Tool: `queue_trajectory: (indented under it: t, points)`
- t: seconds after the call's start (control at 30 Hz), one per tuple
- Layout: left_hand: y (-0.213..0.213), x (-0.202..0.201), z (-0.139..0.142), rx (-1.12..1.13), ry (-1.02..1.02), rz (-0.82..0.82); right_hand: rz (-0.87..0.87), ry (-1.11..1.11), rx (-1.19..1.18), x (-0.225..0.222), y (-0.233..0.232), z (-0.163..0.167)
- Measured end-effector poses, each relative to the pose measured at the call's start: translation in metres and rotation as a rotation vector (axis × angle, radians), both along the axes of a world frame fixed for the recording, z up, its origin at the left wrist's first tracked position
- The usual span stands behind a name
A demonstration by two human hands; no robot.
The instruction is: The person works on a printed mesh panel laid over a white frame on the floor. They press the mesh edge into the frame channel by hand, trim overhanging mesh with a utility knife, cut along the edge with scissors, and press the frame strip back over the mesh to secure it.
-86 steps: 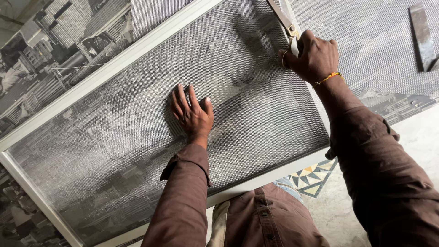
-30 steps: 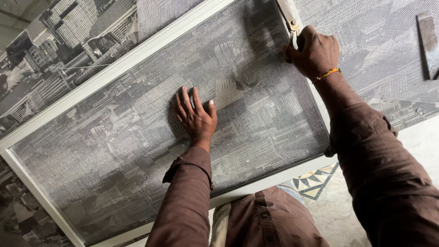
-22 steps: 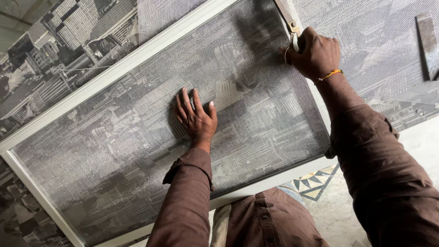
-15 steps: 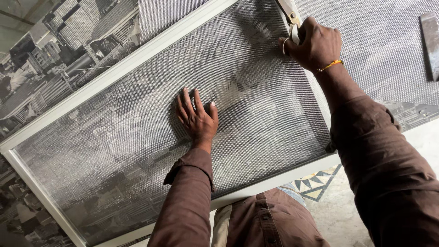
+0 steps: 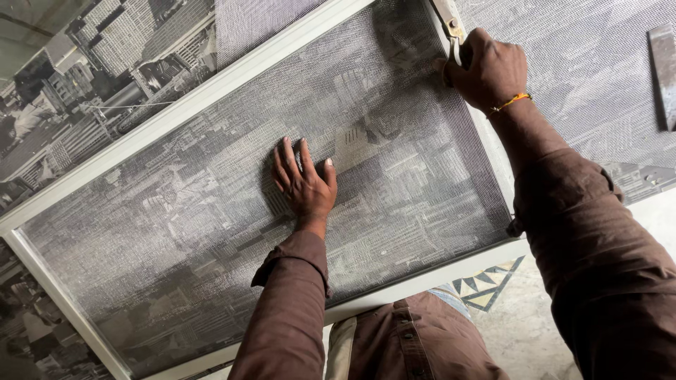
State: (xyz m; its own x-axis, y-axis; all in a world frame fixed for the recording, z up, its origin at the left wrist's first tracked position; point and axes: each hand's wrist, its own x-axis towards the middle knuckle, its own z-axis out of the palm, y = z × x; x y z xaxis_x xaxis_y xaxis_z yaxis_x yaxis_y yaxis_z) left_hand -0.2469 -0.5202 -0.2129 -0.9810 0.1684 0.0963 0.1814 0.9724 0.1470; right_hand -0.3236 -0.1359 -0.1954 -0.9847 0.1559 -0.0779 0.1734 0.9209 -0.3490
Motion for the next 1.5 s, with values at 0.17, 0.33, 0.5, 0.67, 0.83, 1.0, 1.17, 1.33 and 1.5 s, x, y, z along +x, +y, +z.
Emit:
queue_trajectory:
  t: [0.17,0.33,0.5,0.67,0.83,1.0,1.17,1.33,1.5]
  points:
    - [0.001,0.0,0.002,0.011,0.033,-0.004,0.073,0.073,0.098,-0.015,0.001,0.006]
    - [0.0,-0.001,0.002,0.006,0.021,-0.004,0.046,0.0,0.101,-0.033,0.0,0.0]
    - [-0.001,-0.002,0.001,0.011,0.027,-0.011,0.065,0.021,0.079,-0.036,0.004,-0.011]
    - [-0.001,-0.002,-0.001,0.013,0.02,-0.007,0.034,0.032,0.049,-0.032,0.003,-0.019]
    - [-0.003,-0.002,-0.004,-0.001,0.021,-0.017,0.043,-0.009,0.072,-0.037,0.003,-0.013]
    - [-0.004,-0.002,-0.007,-0.006,0.003,-0.009,0.097,0.011,0.11,-0.047,0.001,0.0]
    - [-0.003,-0.002,-0.006,-0.01,0.018,-0.009,0.139,0.1,0.124,-0.052,0.0,-0.003]
    - [-0.003,-0.002,-0.005,-0.002,0.026,-0.005,0.073,0.087,0.076,-0.048,0.007,-0.021]
    - [-0.002,-0.002,-0.004,-0.004,0.032,-0.007,0.095,0.18,0.052,-0.046,0.02,-0.019]
